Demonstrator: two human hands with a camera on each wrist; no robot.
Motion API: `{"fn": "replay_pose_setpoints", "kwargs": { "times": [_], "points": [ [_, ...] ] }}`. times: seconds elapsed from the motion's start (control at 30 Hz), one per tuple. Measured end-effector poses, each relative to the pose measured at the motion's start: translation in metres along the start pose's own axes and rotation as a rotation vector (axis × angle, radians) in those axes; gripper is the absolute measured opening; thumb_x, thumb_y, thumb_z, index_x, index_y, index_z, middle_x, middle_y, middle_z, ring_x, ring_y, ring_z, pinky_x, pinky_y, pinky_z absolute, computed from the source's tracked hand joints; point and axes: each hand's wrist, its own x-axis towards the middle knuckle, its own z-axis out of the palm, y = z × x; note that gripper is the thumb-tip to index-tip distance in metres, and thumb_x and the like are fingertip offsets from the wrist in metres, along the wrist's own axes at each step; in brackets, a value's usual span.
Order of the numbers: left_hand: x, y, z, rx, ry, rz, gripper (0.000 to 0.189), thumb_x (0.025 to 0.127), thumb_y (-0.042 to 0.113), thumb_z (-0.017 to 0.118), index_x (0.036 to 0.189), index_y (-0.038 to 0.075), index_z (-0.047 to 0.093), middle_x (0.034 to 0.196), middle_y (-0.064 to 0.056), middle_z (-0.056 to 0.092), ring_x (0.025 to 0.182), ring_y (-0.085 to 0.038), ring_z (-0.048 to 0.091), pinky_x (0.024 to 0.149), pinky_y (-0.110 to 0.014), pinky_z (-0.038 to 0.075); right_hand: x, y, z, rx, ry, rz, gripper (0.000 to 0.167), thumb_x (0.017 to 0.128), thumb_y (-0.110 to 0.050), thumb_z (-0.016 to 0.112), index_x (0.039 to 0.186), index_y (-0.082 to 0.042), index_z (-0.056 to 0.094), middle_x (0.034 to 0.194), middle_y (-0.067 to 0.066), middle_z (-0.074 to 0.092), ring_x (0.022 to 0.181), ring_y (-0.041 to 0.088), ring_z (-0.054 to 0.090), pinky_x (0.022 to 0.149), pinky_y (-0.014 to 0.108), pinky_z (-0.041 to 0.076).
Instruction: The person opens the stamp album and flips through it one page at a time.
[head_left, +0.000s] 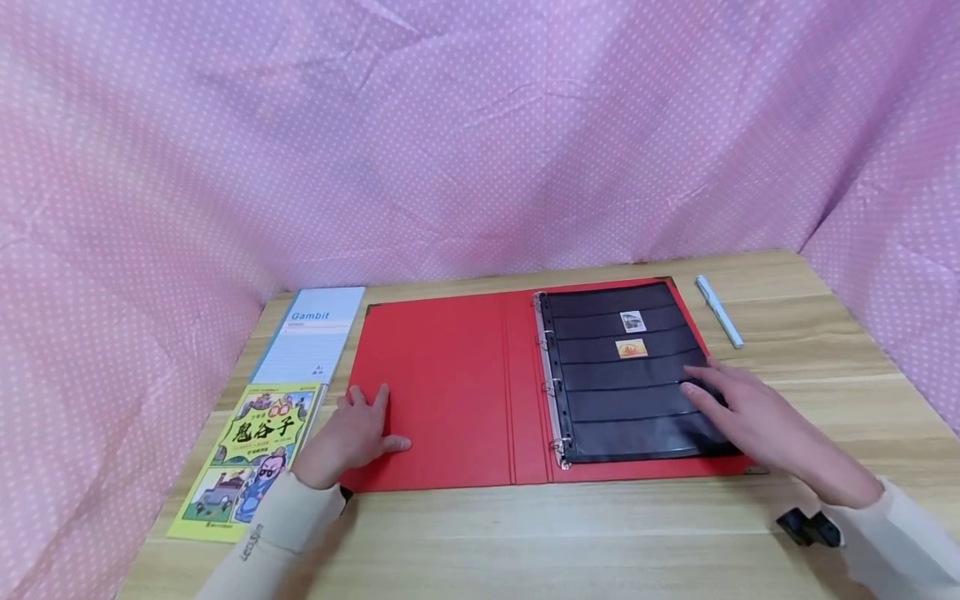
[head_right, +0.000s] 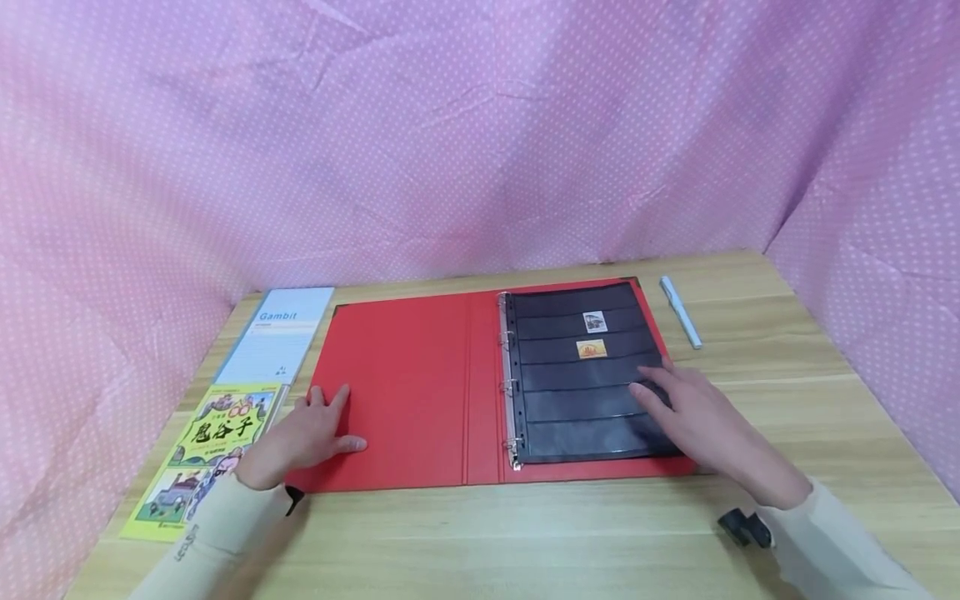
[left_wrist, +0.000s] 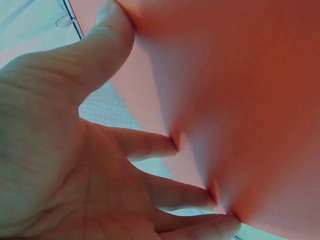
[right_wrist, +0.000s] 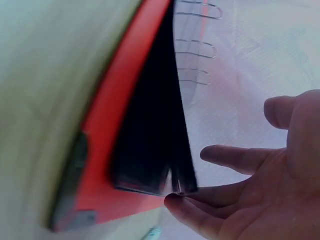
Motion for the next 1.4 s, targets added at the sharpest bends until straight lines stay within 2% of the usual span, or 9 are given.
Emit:
{"fn": "replay_pose_setpoints", "kwargs": {
  "times": [0.27, 0.4, 0.5, 0.63, 0.73, 0.9, 1.13, 1.23, 1.4],
  "points": [
    [0.001, 0.001, 0.000, -0.006, -0.016, -0.018, 0.097, 0.074, 0.039, 0.079, 0.145, -0.004, 0.028, 0.132, -0.039, 0.030, 0.117, -0.054, 0.035, 0.073, -0.049, 0.054, 0.001, -0.020, -0.012, 0.041, 0.062, -0.122, 0.047, 0.099, -0.039, 0.048, 0.133, -0.007, 0.054, 0.145, 0.023, 0.035, 0.130, 0.046, 0.031, 0.096, 0.063, 0.029],
    [0.001, 0.001, 0.000, 0.008, -0.019, -0.019, 0.097, 0.074, 0.040, 0.079, 0.145, -0.003, 0.028, 0.132, -0.039, 0.031, 0.117, -0.053, 0.035, 0.074, -0.049, 0.054, 0.001, -0.031, -0.015, 0.083, 0.063, -0.272, 0.037, 0.099, -0.027, 0.051, 0.135, -0.019, 0.054, 0.151, 0.002, 0.032, 0.135, 0.029, 0.031, 0.108, 0.031, 0.026],
    [0.002, 0.001, 0.001, 0.023, -0.018, -0.015, 0.097, 0.074, 0.042, 0.078, 0.145, -0.003, 0.029, 0.130, -0.038, 0.032, 0.115, -0.052, 0.036, 0.074, -0.048, 0.054, 0.004, -0.036, -0.018, 0.118, 0.077, -0.411, 0.041, 0.099, -0.014, 0.048, 0.139, -0.023, 0.048, 0.152, -0.004, 0.028, 0.137, 0.018, 0.028, 0.101, 0.010, 0.020],
    [0.003, 0.001, 0.002, 0.032, -0.020, -0.016, 0.097, 0.074, 0.042, 0.078, 0.145, -0.002, 0.029, 0.131, -0.038, 0.032, 0.116, -0.052, 0.036, 0.075, -0.048, 0.054, 0.010, -0.041, -0.025, 0.257, 0.150, -0.566, 0.042, 0.100, -0.010, 0.041, 0.141, -0.013, 0.045, 0.152, 0.008, 0.029, 0.140, 0.021, 0.021, 0.104, 0.015, 0.020],
    [0.003, 0.001, 0.001, 0.025, -0.022, -0.022, 0.098, 0.074, 0.041, 0.079, 0.146, -0.002, 0.028, 0.133, -0.038, 0.031, 0.117, -0.053, 0.035, 0.075, -0.049, 0.054, 0.014, -0.044, -0.031, 0.367, 0.233, -0.670, 0.042, 0.103, -0.020, 0.036, 0.139, -0.001, 0.045, 0.149, 0.018, 0.030, 0.139, 0.029, 0.021, 0.105, 0.021, 0.023],
    [0.003, 0.001, 0.001, 0.035, -0.022, -0.022, 0.097, 0.074, 0.042, 0.078, 0.146, -0.002, 0.029, 0.132, -0.039, 0.031, 0.117, -0.053, 0.035, 0.075, -0.049, 0.054, 0.023, -0.049, -0.034, 0.492, 0.345, -0.807, 0.059, 0.102, -0.040, 0.036, 0.134, 0.009, 0.046, 0.145, 0.025, 0.033, 0.136, 0.031, 0.028, 0.098, 0.022, 0.033],
    [0.003, 0.000, 0.001, 0.014, -0.016, -0.026, 0.097, 0.074, 0.042, 0.079, 0.146, -0.001, 0.029, 0.132, -0.038, 0.031, 0.116, -0.052, 0.036, 0.077, -0.050, 0.053, 0.032, -0.071, -0.019, 0.787, 0.296, -1.040, 0.066, 0.100, -0.037, 0.043, 0.144, 0.007, 0.023, 0.148, 0.022, 0.029, 0.131, 0.027, 0.039, 0.100, 0.028, 0.034],
    [0.002, -0.001, 0.000, -0.008, -0.001, -0.027, 0.096, 0.073, 0.043, 0.079, 0.145, 0.000, 0.032, 0.129, -0.036, 0.035, 0.114, -0.050, 0.038, 0.076, -0.050, 0.053, 0.035, -0.076, -0.014, 0.806, 0.273, -1.070, 0.068, 0.100, -0.037, 0.042, 0.146, 0.005, 0.016, 0.149, 0.023, 0.027, 0.131, 0.030, 0.038, 0.101, 0.031, 0.033],
    [-0.002, -0.004, -0.014, -0.072, 0.108, 0.022, 0.080, 0.079, 0.043, 0.073, 0.138, -0.001, 0.043, 0.126, -0.029, 0.045, 0.115, -0.047, 0.040, 0.085, -0.055, 0.047, 0.034, -0.082, -0.001, 0.670, 0.193, -0.987, 0.075, 0.100, -0.046, 0.037, 0.148, 0.006, 0.009, 0.149, 0.025, 0.025, 0.132, 0.032, 0.036, 0.106, 0.031, 0.030]
  ]
}}
